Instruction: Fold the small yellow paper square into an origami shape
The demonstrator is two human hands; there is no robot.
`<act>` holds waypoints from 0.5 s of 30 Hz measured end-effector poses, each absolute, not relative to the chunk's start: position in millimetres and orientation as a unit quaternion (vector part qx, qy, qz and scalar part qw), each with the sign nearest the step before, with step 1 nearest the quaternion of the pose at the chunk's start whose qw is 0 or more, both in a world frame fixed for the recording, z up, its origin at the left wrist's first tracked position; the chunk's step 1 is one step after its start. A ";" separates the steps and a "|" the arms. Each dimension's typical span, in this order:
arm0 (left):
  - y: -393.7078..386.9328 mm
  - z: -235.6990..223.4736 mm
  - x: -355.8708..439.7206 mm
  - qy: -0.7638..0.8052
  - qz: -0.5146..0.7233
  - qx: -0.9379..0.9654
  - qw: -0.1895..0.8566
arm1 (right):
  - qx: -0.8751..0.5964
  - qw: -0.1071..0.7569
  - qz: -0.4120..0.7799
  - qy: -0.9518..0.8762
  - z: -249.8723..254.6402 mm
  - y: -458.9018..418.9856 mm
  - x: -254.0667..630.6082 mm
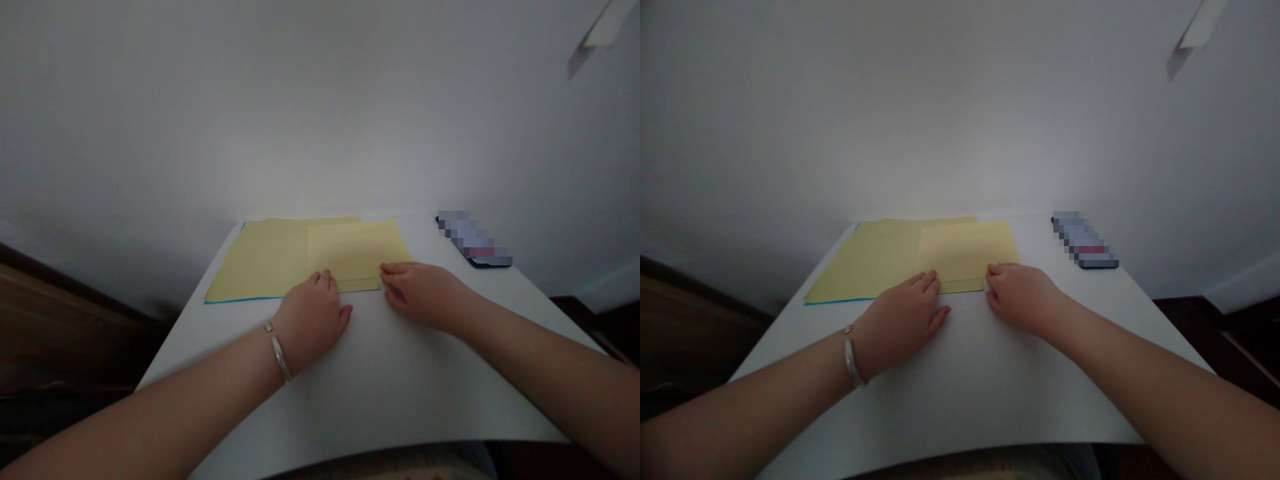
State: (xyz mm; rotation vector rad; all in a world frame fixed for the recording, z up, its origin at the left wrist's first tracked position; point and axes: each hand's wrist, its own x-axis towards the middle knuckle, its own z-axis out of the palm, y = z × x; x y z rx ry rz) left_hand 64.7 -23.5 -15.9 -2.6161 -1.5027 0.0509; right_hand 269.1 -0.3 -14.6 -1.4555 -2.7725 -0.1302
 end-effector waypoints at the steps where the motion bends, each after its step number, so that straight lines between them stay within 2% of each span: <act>1: -24.1 -14.3 64.6 -0.512 0.025 -0.856 0.065 | -0.472 -0.011 -0.043 -0.881 -13.4 -0.3 270.2; 9: -23.4 -6.6 63.3 -0.582 0.074 -0.807 0.067 | -0.563 -0.145 -0.059 -0.811 -11.0 3.6 279.7; 15: -20.7 -6.2 62.7 -0.590 0.065 -0.802 0.070 | -0.586 -0.172 -0.065 -0.789 -9.3 9.4 289.9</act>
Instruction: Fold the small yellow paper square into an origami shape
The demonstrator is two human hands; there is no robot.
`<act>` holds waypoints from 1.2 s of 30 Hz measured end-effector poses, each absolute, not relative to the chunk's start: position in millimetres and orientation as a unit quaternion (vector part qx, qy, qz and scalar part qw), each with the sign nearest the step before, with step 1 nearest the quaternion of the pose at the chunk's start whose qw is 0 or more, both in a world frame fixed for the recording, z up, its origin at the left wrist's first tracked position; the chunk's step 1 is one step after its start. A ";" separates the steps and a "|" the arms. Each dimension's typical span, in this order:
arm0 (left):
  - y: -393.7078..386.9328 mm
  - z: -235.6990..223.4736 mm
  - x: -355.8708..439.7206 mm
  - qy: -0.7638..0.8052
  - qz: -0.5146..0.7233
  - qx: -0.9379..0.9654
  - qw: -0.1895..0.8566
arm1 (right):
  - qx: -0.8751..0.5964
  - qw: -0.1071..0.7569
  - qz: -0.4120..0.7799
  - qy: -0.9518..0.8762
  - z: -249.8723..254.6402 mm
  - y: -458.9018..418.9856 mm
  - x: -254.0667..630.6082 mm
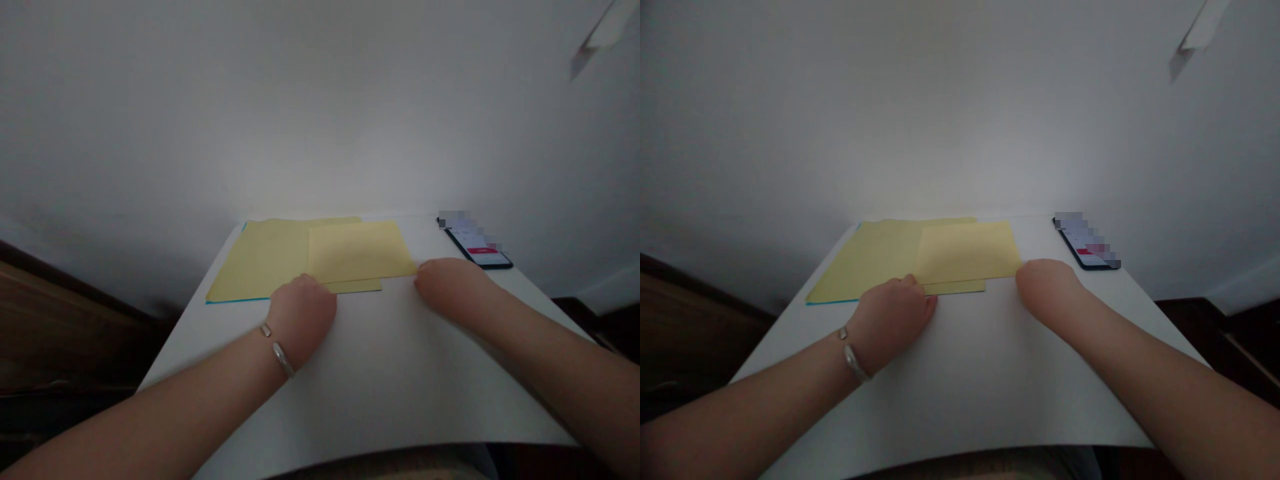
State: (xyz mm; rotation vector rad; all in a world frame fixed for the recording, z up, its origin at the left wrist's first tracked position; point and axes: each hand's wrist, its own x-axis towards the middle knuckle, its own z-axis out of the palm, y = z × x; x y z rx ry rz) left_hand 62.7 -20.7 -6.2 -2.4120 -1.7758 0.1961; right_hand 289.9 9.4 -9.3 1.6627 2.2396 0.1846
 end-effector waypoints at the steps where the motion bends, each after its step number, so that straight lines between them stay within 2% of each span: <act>1: -20.0 -5.5 62.2 -0.589 0.067 -0.802 0.070 | 0.589 0.173 0.064 0.787 -8.6 9.2 290.3; 13: -24.0 -1.6 58.0 -0.588 0.091 -0.798 0.093 | 0.620 0.126 0.101 0.768 -3.4 4.0 285.8; 20: -19.6 -2.2 55.6 -0.577 0.042 -0.807 0.117 | 0.599 -0.029 0.100 0.794 -7.3 7.1 292.6; 23: -14.1 -5.9 52.8 -0.569 0.013 -0.813 0.123 | 0.597 -0.064 0.080 0.796 -15.6 10.7 298.0; 29: -0.5 -22.8 42.7 -0.470 -0.089 -0.872 0.105 | 0.539 -0.061 0.055 0.838 -22.5 11.3 299.3; 36: 10.3 -26.4 36.9 -0.459 -0.096 -0.880 0.080 | 0.505 -0.062 0.071 0.858 -17.0 7.6 298.4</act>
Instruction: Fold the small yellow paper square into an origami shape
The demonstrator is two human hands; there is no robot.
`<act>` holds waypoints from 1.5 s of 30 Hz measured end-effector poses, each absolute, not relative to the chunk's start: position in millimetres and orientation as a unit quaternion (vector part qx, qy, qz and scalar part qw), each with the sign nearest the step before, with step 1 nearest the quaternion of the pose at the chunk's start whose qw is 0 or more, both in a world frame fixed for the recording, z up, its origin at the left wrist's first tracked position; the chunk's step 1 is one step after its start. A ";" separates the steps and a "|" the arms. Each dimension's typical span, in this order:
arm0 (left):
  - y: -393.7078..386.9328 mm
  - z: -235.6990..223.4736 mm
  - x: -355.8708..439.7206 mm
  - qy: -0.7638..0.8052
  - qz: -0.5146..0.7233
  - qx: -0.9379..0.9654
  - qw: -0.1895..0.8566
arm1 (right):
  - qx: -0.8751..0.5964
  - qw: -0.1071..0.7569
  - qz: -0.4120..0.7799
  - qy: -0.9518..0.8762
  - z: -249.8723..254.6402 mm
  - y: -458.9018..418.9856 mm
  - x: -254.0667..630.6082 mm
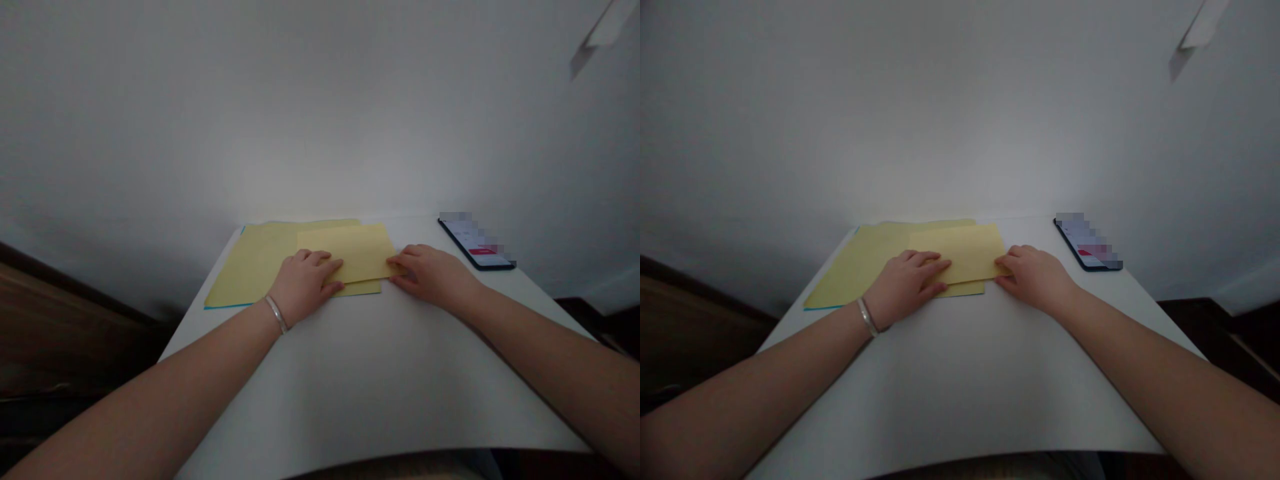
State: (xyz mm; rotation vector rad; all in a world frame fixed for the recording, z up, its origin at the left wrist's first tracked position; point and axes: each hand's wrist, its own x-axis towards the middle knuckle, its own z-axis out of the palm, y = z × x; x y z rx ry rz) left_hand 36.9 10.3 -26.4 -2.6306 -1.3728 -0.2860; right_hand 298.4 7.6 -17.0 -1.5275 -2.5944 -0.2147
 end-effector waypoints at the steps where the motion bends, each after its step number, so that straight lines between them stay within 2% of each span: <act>1: 10.2 -25.1 37.4 -0.456 -0.092 -0.882 0.082 | -0.496 0.061 -0.076 -0.863 -16.3 7.5 298.0; 5: 5.4 -18.5 42.4 -0.443 -0.071 -0.889 0.094 | -0.459 0.070 -0.090 -0.881 -12.2 4.9 294.6; 11: -0.3 -11.8 45.9 -0.448 -0.032 -0.885 0.121 | -0.411 0.162 -0.088 -0.893 -14.0 5.5 296.5; 18: 7.0 -17.5 36.7 -0.379 -0.148 -0.904 0.132 | -0.362 0.185 -0.062 -0.912 -20.1 16.9 307.5; 23: 6.5 -18.2 39.1 -0.408 -0.157 -0.889 0.137 | -0.321 0.227 -0.083 -0.916 -20.0 12.5 306.4; 32: 3.3 -16.5 39.5 -0.322 -0.168 -0.924 0.116 | -0.284 0.147 -0.093 -0.943 -7.6 -13.5 279.1; 37: 17.7 -30.2 33.4 -0.342 -0.231 -0.911 -0.003 | -0.289 0.107 -0.043 -0.950 -6.4 -10.8 281.9; 40: 23.0 -30.8 29.5 -0.334 -0.220 -0.914 -0.064 | -0.294 0.087 -0.035 -0.951 -7.7 -8.2 285.1; 45: 20.5 -25.7 29.8 -0.262 -0.181 -0.947 -0.038 | -0.302 0.096 -0.080 -0.945 -8.1 -12.4 280.9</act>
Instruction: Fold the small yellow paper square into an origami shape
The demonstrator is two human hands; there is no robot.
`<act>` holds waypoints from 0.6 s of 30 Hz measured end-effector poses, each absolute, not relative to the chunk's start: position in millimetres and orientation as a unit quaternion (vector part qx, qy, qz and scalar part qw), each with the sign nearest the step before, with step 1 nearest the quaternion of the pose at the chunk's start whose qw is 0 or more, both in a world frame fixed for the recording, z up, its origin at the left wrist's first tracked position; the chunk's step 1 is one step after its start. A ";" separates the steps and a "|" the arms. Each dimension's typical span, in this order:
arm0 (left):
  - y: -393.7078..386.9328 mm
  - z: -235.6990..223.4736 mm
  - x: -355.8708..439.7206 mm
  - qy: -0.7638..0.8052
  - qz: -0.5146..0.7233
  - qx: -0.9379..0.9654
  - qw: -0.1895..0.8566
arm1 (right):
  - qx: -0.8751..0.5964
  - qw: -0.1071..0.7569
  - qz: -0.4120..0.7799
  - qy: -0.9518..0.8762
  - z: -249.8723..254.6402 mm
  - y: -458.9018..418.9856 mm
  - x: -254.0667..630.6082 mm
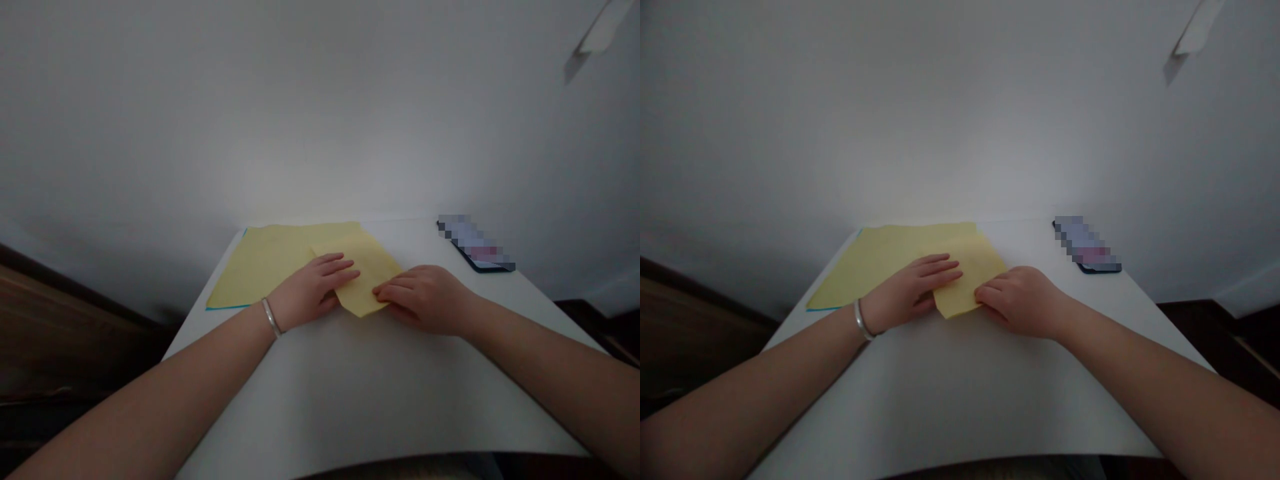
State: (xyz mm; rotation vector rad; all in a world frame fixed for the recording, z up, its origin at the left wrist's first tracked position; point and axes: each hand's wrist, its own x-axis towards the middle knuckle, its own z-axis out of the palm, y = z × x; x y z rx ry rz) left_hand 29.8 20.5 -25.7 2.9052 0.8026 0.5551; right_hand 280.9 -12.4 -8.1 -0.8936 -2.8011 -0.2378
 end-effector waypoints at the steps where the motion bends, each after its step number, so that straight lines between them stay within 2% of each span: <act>1: 20.1 -26.6 30.9 0.245 0.165 0.955 0.037 | -0.295 0.103 -0.093 -0.945 -8.1 -13.6 279.2; 5: 21.7 -34.0 32.9 0.214 0.164 0.962 0.054 | -0.259 0.136 -0.089 -0.952 -7.1 -14.9 275.6; 13: 23.9 -28.6 23.0 0.193 0.223 0.941 0.165 | -0.228 0.102 0.075 -0.966 2.4 -4.6 291.8; 18: 19.2 -28.7 25.6 0.222 0.214 0.925 0.221 | -0.261 0.106 0.164 -0.945 1.9 -2.4 302.4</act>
